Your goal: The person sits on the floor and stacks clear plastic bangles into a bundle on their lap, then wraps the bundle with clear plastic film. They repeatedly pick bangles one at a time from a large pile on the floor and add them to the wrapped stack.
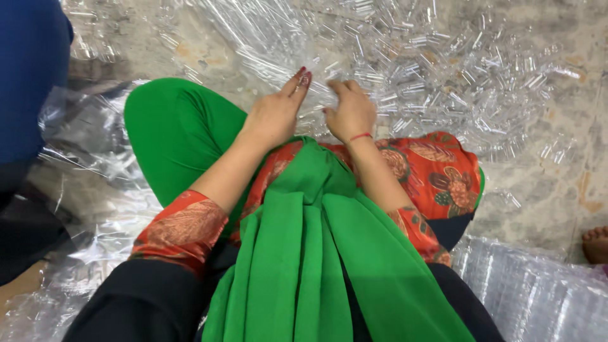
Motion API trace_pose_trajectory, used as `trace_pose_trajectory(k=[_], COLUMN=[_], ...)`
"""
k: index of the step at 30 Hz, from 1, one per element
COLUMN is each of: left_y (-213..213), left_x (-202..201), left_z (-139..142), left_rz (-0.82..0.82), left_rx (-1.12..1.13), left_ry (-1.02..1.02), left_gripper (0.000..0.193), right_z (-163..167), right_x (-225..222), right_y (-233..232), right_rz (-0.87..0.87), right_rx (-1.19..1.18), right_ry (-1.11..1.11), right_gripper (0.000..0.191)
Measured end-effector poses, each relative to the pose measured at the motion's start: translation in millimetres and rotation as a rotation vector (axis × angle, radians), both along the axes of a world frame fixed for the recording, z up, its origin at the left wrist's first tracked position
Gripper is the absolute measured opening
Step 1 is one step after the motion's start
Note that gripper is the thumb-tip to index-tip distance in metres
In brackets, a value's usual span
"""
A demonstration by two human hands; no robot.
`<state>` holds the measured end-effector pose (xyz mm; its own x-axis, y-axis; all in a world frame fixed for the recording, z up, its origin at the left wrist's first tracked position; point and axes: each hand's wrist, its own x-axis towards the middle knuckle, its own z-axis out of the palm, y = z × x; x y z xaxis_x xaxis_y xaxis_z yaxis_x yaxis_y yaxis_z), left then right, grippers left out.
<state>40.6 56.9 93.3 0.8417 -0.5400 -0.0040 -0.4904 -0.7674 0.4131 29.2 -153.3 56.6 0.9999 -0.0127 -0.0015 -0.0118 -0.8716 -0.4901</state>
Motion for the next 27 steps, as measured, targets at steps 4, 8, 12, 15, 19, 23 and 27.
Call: trace_pose_trajectory(k=[4,8,12,15,19,23,27], left_y=[-5.9,-13.3,-24.1,-35.0,-41.3,-37.7,-37.5], left_x=[-0.4,-6.2,-12.0,-15.4,-15.3,-15.7,-15.5], left_z=[-0.7,-0.8,-2.8,-6.0,-8.3,-3.4,-1.7], left_rz=[0.029,0.113,0.115,0.091,0.041,0.01,-0.004], left_rx=[-0.23,-0.381,-0.475,-0.56,-0.536,-0.527,-0.423], left_ry=[-0.008,0.074,0.074,0.118,0.141,0.27,0.163], left_gripper=[0.085,0.092,0.089,0.089,0.075,0.083,0.074], right_z=[-26.3,-34.0,-26.2,-24.1,-32.6,-39.7,-42.6], right_x=[50.0,64.8,68.1,77.4,81.3,69.1,44.4], right_y=[37.6,41.8,32.0,48.1,83.2,77.9,44.7], right_rz=[0.143,0.3,0.682,0.638,0.195,0.248,0.277], right_rx=[0.344,1.039,0.997,1.142,0.509,-0.177,-0.539], right_ry=[0.196,0.524,0.547,0.42,0.458,0.048,-0.628], right_gripper=[0.033,0.054,0.063,0.048,0.036,0.049,0.061])
